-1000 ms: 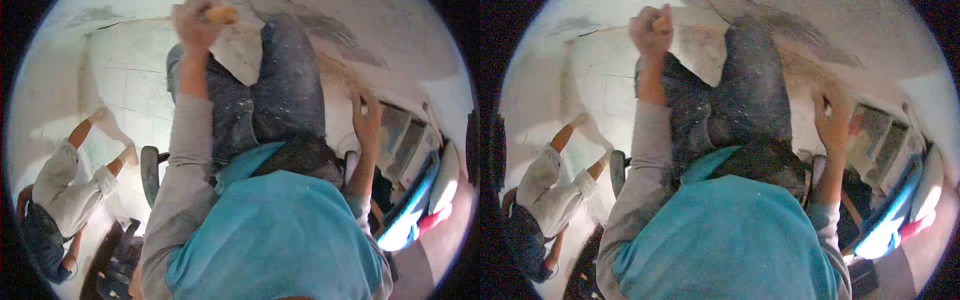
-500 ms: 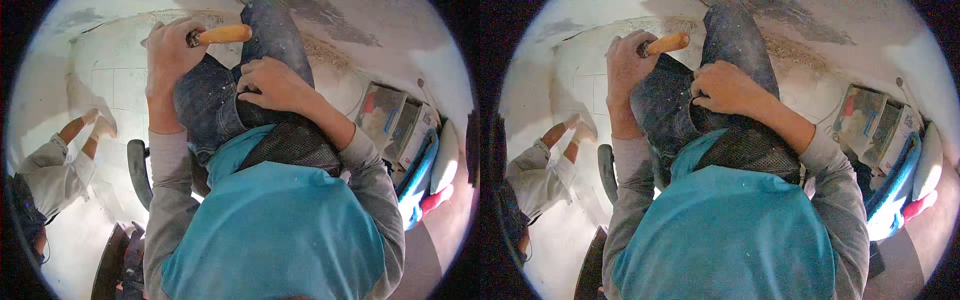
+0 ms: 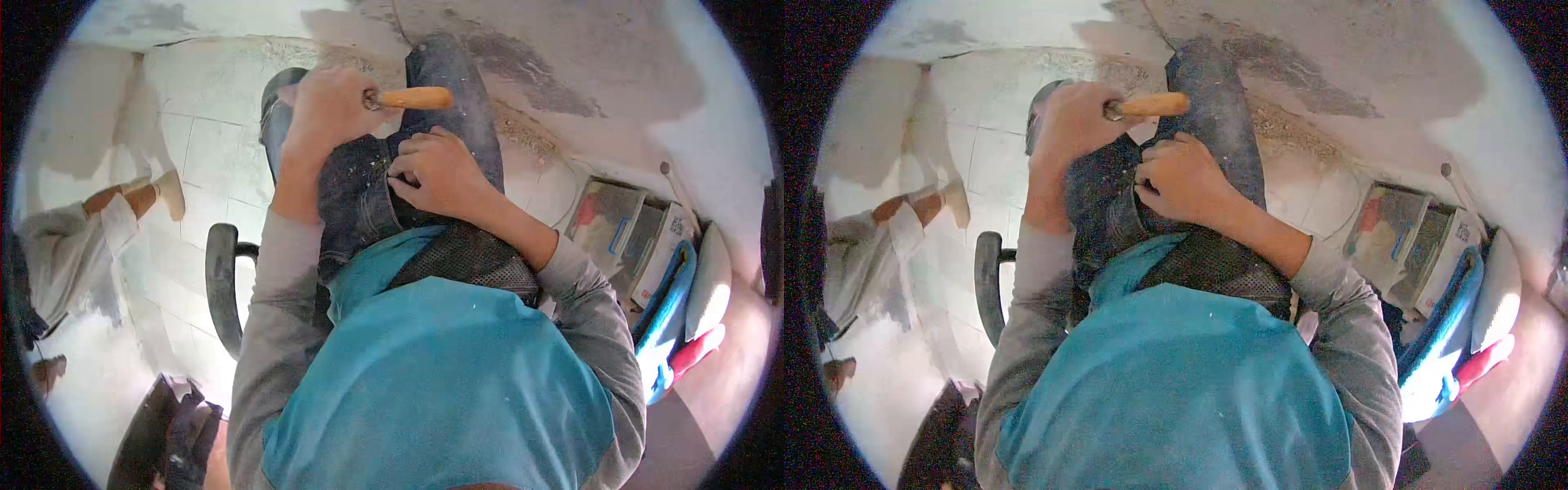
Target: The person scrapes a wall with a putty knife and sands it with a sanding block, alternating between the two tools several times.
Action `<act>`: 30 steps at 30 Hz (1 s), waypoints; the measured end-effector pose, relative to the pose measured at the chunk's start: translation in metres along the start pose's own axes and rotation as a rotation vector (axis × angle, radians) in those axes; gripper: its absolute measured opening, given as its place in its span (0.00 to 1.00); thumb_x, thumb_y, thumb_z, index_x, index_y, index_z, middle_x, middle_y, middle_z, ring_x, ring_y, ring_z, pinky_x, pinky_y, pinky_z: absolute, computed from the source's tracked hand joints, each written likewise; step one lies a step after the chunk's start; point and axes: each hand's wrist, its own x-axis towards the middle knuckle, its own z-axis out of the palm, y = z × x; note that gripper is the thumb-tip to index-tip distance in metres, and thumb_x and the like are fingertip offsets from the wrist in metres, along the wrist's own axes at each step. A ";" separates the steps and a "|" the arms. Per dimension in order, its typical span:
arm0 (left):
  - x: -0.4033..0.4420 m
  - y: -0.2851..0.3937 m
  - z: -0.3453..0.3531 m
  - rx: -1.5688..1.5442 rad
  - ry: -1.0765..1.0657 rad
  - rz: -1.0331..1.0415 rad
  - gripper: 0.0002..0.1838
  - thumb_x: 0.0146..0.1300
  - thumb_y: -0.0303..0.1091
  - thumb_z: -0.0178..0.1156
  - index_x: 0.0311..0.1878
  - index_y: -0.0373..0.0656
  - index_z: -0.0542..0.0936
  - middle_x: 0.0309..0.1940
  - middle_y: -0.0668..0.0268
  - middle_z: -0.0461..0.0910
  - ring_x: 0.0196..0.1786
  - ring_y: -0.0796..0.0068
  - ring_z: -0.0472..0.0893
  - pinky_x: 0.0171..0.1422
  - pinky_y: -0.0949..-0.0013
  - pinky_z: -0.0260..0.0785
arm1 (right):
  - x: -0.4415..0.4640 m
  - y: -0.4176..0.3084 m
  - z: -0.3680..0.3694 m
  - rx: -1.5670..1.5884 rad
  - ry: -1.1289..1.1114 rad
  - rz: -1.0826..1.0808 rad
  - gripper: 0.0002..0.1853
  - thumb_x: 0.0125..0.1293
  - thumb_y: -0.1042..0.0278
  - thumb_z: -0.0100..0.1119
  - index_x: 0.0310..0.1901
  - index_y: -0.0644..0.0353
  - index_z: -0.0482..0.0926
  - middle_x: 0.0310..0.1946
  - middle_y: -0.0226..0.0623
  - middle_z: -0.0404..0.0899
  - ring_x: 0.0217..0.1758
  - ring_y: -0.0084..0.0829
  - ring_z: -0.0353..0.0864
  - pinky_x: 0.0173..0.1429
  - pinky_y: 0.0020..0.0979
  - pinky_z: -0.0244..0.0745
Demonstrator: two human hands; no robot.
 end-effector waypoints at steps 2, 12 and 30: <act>0.003 -0.009 0.017 0.007 0.001 0.016 0.26 0.47 0.58 0.71 0.36 0.43 0.86 0.30 0.59 0.84 0.41 0.54 0.84 0.44 0.54 0.74 | 0.003 -0.001 0.004 -0.052 0.016 -0.016 0.06 0.54 0.63 0.67 0.28 0.54 0.84 0.22 0.29 0.75 0.33 0.33 0.78 0.42 0.35 0.67; 0.019 -0.013 0.035 0.015 -0.619 -0.076 0.27 0.45 0.52 0.71 0.42 0.40 0.87 0.43 0.53 0.86 0.49 0.54 0.84 0.54 0.55 0.75 | -0.001 0.008 0.019 0.241 -0.003 0.118 0.03 0.55 0.70 0.68 0.32 0.57 0.84 0.24 0.33 0.79 0.30 0.34 0.81 0.47 0.38 0.73; -0.016 0.018 0.042 0.109 -0.362 0.046 0.16 0.55 0.46 0.66 0.46 0.53 0.88 0.47 0.61 0.86 0.54 0.60 0.83 0.59 0.53 0.73 | -0.027 -0.018 0.003 -0.032 -0.063 0.090 0.07 0.59 0.69 0.63 0.38 0.57 0.85 0.59 0.42 0.78 0.46 0.48 0.82 0.51 0.40 0.75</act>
